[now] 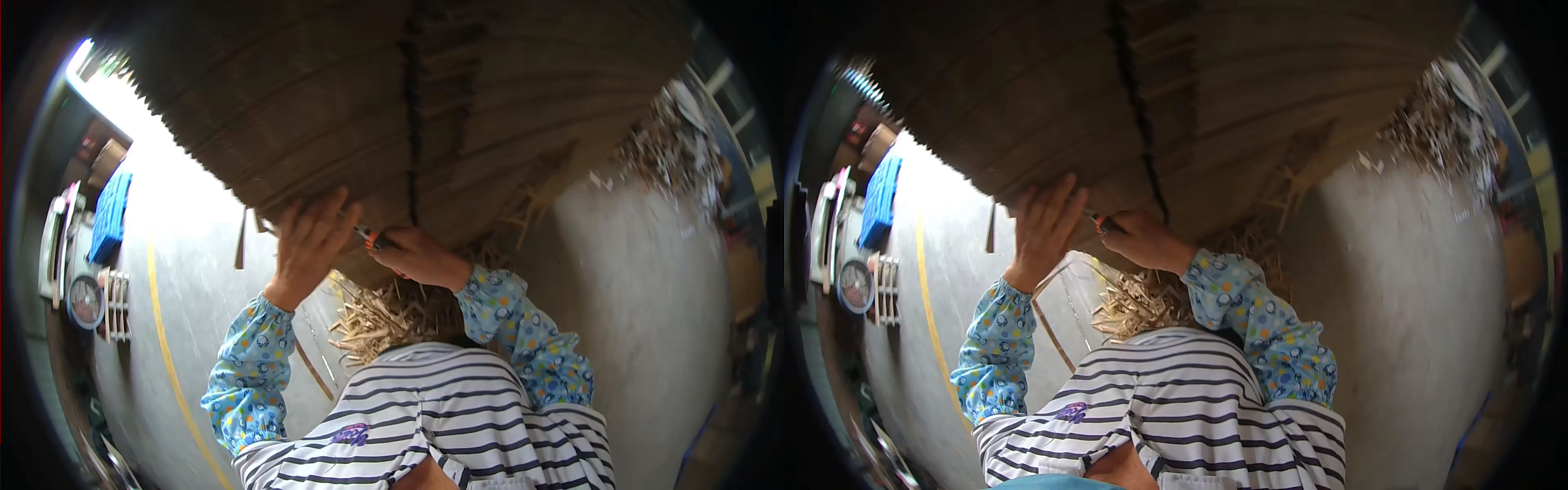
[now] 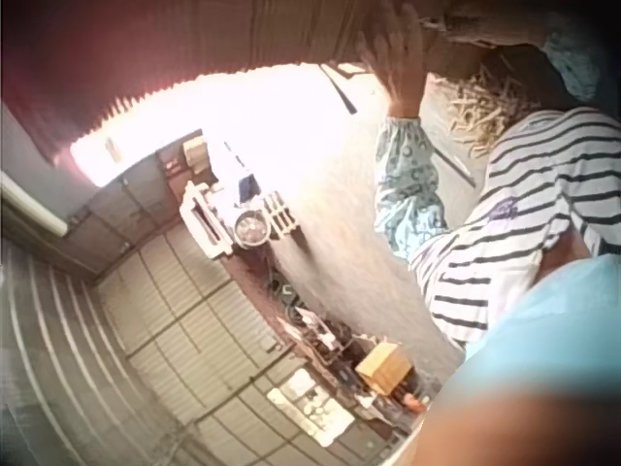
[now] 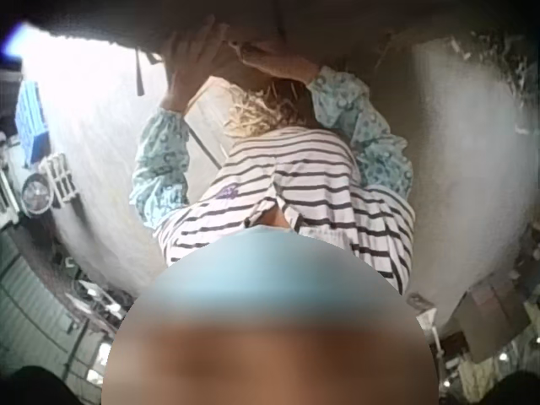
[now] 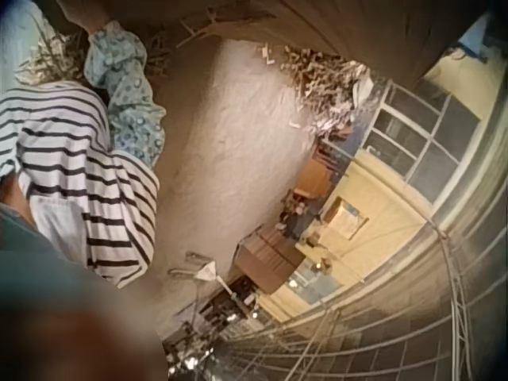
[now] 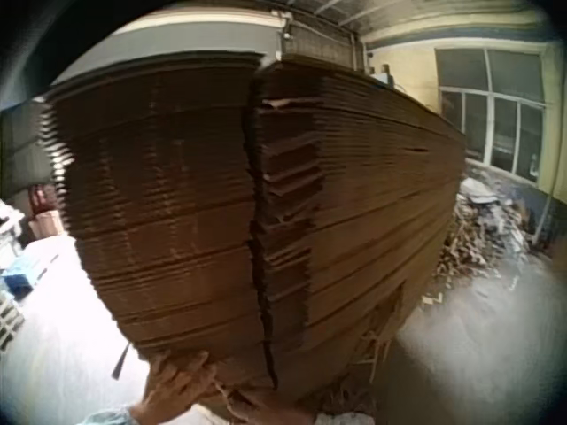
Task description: Removing straps from a large stack of corrugated cardboard sheets using pliers.
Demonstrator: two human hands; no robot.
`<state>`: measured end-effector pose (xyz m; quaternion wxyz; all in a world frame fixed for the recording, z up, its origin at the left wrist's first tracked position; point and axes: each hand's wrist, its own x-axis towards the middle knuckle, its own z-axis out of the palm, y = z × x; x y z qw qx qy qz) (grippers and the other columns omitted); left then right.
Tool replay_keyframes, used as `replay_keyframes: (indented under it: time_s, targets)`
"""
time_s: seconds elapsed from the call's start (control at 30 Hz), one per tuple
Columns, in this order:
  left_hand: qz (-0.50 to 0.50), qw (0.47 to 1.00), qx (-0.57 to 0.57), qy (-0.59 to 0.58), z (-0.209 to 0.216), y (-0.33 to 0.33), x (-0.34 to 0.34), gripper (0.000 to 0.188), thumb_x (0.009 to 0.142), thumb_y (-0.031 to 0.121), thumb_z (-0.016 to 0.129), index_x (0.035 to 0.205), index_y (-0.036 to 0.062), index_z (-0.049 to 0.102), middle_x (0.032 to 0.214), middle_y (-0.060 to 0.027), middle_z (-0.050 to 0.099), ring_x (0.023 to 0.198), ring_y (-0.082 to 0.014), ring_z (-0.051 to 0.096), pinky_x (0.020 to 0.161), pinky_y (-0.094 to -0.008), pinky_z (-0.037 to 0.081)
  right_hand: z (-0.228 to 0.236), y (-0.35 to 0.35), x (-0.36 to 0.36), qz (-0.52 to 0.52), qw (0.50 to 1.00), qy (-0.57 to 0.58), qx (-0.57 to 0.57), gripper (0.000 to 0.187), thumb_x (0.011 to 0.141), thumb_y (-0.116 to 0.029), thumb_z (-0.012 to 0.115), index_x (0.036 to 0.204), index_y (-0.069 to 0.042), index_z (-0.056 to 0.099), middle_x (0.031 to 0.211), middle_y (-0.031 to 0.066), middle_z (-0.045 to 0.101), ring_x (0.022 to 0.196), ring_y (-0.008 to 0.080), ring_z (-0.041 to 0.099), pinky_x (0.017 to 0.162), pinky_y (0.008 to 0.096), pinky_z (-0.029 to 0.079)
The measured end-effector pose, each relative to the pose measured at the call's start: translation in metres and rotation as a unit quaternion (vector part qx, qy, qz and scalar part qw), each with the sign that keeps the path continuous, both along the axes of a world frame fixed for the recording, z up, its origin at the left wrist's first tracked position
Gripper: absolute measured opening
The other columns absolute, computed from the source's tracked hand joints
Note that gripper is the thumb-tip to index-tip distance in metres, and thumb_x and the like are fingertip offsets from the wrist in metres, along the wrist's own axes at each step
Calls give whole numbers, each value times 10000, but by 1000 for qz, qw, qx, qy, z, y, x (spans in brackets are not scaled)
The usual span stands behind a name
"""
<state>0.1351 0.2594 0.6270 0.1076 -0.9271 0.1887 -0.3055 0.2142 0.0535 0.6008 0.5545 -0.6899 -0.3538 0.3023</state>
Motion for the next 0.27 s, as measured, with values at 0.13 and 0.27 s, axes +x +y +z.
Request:
replay_keyframes:
  time_s: [0.13, 0.27]
  targets:
    - [11, 996, -77, -36, -28, 40, -14, 380, 725, 20, 603, 1081, 118, 694, 1038, -26, 656, 875, -193, 568, 827, -377, 413, -41, -27, -29, -56, 997, -49, -23, 263, 900, -271, 559, 933, -17, 620, 620, 20, 534, 559, 91, 493, 517, 276, 395]
    - [-25, 994, -110, 2, -46, 53, -32, 389, 724, 77, 671, 1111, 118, 689, 1077, -39, 657, 944, -205, 570, 967, -398, 350, -84, -66, -55, -91, 973, 158, -144, 267, 868, -248, 548, 1025, -58, 652, 692, 85, 645, 610, 176, 614, 617, 312, 483]
